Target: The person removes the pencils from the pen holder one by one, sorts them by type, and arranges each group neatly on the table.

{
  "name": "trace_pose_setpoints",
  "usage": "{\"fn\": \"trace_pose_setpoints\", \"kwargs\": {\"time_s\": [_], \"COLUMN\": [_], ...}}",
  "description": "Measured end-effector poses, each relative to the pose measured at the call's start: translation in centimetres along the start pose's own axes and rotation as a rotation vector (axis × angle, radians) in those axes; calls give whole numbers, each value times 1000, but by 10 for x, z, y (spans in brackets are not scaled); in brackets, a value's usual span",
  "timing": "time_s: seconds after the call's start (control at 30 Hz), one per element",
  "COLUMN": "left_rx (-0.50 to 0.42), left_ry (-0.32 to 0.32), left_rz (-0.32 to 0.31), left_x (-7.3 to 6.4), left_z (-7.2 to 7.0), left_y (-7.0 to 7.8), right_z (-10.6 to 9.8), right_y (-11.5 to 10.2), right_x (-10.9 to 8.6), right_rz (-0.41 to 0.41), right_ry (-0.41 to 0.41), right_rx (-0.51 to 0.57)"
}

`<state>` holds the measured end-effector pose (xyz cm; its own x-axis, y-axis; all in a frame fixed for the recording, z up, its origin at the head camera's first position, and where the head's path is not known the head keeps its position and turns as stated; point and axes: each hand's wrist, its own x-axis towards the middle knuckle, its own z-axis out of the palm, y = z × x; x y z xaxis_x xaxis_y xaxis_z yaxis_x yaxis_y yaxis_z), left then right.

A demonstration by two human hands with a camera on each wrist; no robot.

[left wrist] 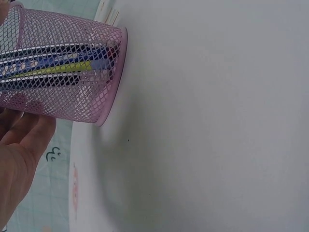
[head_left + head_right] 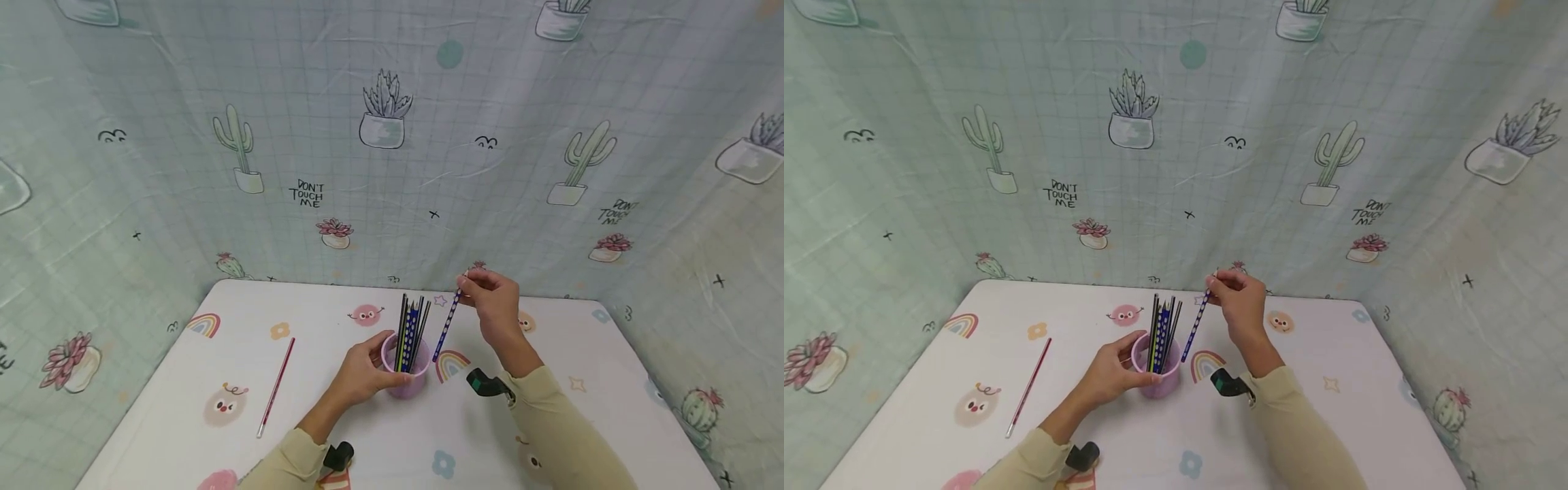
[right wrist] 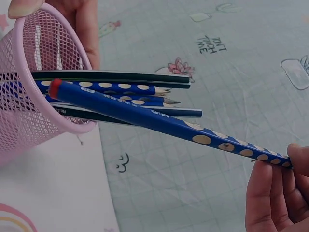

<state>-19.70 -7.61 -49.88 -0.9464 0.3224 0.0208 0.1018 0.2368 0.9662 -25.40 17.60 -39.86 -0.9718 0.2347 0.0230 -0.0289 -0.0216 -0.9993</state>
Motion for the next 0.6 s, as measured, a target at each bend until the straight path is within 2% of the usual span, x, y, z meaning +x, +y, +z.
{"fn": "trace_pose_setpoints", "kwargs": {"time_s": [0.27,0.6], "left_rx": [-14,-17], "left_ry": [-6,5], "left_rz": [-11,2], "left_x": [0,2], "left_z": [0,-1], "left_y": [0,-2], "right_z": [-8,-16], "right_y": [6,24], "right_x": [3,3], "right_rz": [71,131], "right_ry": [-4,-64], "right_rx": [-62,-169]}}
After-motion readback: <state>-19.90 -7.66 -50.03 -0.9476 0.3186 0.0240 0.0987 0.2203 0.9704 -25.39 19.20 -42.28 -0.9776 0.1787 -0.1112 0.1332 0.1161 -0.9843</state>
